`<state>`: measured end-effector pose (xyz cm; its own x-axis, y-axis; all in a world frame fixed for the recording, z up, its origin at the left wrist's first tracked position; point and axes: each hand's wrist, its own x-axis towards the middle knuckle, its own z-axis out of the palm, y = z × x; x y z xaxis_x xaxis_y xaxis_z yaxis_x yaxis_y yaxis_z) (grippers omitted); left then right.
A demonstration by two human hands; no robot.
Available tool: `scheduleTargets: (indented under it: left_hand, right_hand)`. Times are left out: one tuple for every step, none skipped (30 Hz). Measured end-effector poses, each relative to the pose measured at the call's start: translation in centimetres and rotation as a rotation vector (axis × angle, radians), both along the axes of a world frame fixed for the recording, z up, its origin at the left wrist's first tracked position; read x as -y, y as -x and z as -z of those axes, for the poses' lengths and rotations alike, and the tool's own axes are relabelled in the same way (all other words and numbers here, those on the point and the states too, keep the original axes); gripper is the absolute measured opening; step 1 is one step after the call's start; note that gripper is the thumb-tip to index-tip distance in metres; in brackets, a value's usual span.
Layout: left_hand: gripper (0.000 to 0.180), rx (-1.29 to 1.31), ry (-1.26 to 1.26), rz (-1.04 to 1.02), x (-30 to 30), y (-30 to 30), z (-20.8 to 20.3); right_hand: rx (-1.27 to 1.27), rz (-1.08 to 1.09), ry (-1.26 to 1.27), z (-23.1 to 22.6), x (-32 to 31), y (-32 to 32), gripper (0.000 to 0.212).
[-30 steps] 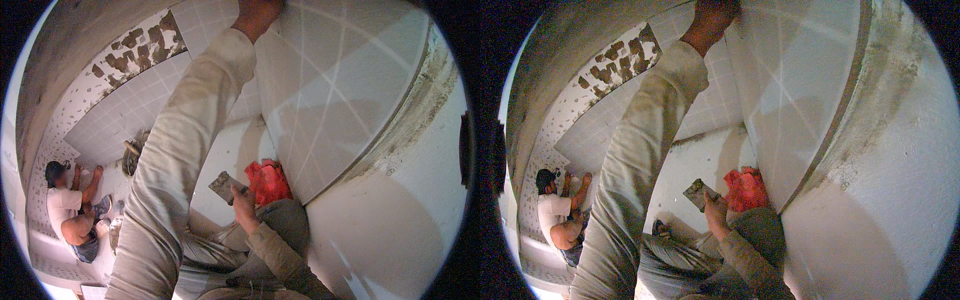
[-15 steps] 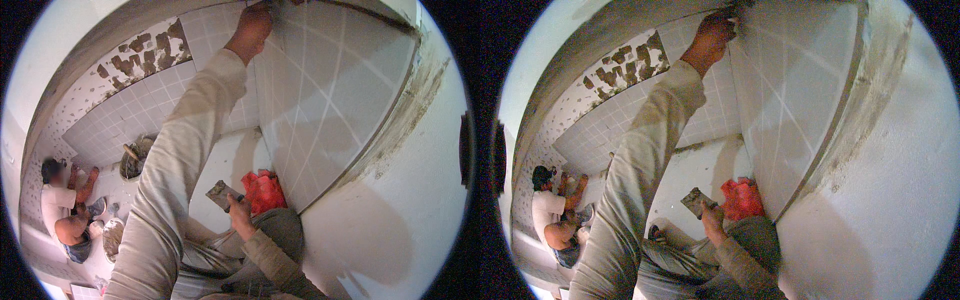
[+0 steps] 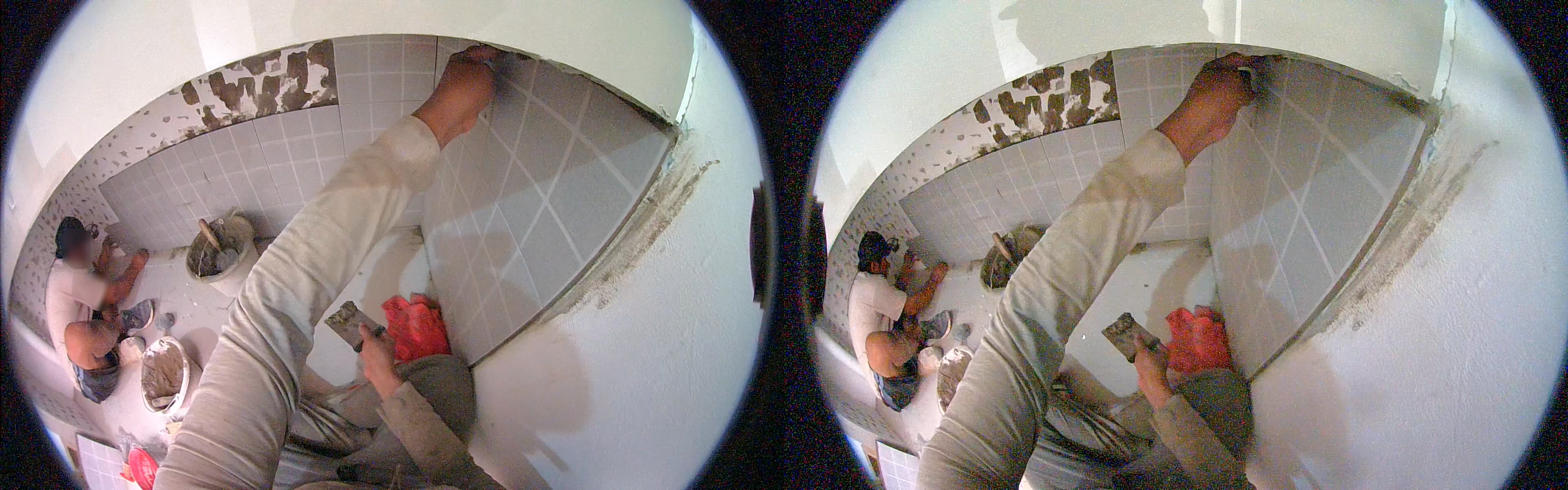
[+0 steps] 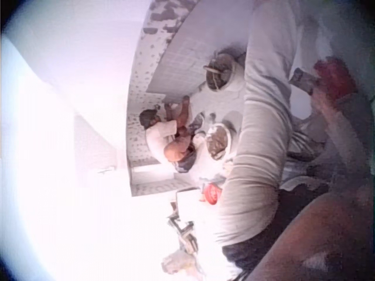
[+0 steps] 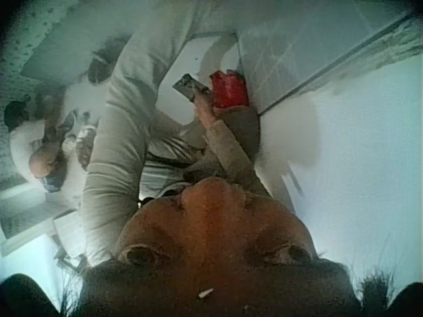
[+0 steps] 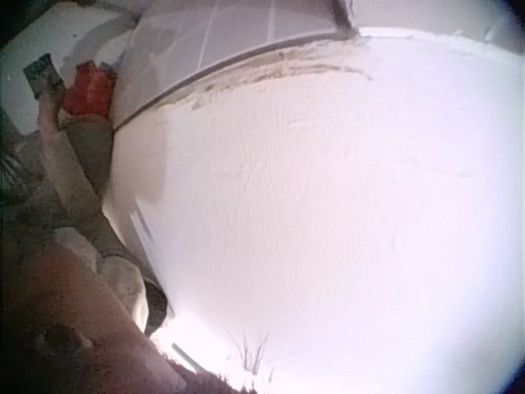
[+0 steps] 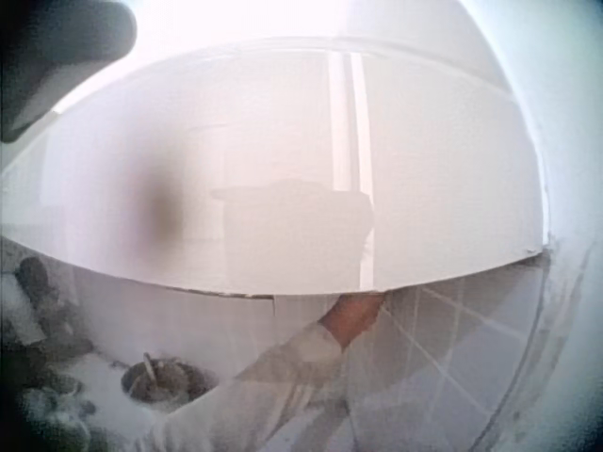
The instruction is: The person applies mortar and grout to the joints between wall tiles using a putty knife and a sponge, then wipes the excess away with a cloth.
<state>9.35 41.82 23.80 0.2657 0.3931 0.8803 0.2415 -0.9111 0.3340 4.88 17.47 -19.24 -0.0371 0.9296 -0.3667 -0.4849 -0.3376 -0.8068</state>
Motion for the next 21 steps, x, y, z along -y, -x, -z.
scheduleTargets:
  left_hand:
    - [0.046,0.138,0.111,0.081,0.8,-0.3,0.1]
    - [0.047,0.248,0.335,0.131,1.6,-0.5,0.4]
    - [0.049,0.359,0.492,0.236,2.2,-0.5,0.6]
    - [0.048,0.295,0.415,0.086,2.5,-0.3,0.8]
    - [0.047,0.233,0.269,-0.007,2.6,0.0,1.2]
    - [0.047,0.029,0.127,-0.192,2.2,0.5,1.2]
    - [0.046,-0.147,-0.038,-0.379,1.5,0.9,1.5]
    - [0.045,-0.47,-0.2,-0.654,0.3,1.5,1.3]
    - [0.046,-0.611,-0.269,-0.759,-1.1,1.7,1.2]
    - [0.046,-0.638,-0.283,-0.742,-2.8,2.0,1.1]
    - [0.048,-0.48,-0.198,-0.561,-4.4,1.8,1.2]
    - [0.05,-0.323,-0.115,-0.379,-5.9,1.5,1.4]
    - [0.052,-0.166,-0.031,-0.196,-7.4,1.0,1.6]
    - [0.054,-0.01,0.053,-0.012,-8.5,0.8,1.7]
    - [0.056,0.05,-0.039,0.082,-9.4,0.6,1.8]
    - [0.057,0.1,-0.134,0.176,-10.0,0.3,1.8]
    - [0.058,0.053,-0.406,0.18,-10.1,0.1,1.7]
    - [0.057,0.069,-0.507,0.226,-9.9,-0.2,1.8]
    - [0.056,0.082,-0.61,0.27,-9.4,-0.3,1.6]
    - [0.055,0.157,-0.542,0.356,-8.6,-0.7,1.5]
    - [0.053,0.248,-0.325,0.422,-7.6,-0.9,1.4]
  right_hand:
    - [0.001,0.018,-0.003,-0.2,0.0,0.1,0.023]
    - [0.025,0.028,0.01,-0.4,0.1,0.0,0.023]
    - [0.028,0.018,0.033,-0.6,0.0,-0.1,0.023]
    - [0.058,0.0,0.074,-0.8,0.1,-0.2,0.023]
    - [0.086,-0.017,0.078,-0.9,0.2,-0.4,0.024]
    - [0.076,-0.026,0.112,-0.9,0.2,-0.5,0.024]
    - [0.066,-0.034,0.109,-0.9,0.2,-0.5,0.024]
    - [0.057,-0.042,0.105,-0.9,0.2,-0.5,0.024]
    - [0.042,-0.037,0.066,-0.8,0.2,-0.5,0.025]
    - [0.027,-0.032,0.028,-0.7,0.2,-0.5,0.025]
    - [0.044,-0.032,-0.01,-0.6,0.1,-0.4,0.026]
    - [0.015,-0.029,-0.014,-0.6,0.1,-0.4,0.027]
    - [0.019,-0.03,-0.015,-0.5,0.0,-0.4,0.027]
    - [0.017,-0.029,0.0,-0.5,0.0,-0.3,0.028]
    - [0.003,-0.041,-0.024,-0.6,0.0,-0.3,0.029]
    - [-0.016,-0.049,-0.031,-0.7,0.0,-0.3,0.029]
    - [-0.041,-0.055,-0.021,-0.8,0.1,-0.4,0.03]
    - [-0.016,-0.062,-0.032,-1.0,0.1,-0.4,0.03]
    - [0.005,-0.065,-0.026,-1.2,0.3,-0.4,0.03]
    - [0.026,-0.067,0.013,-1.4,0.4,-0.5,0.03]
    - [0.023,-0.065,-0.019,-1.6,0.5,-0.5,0.03]
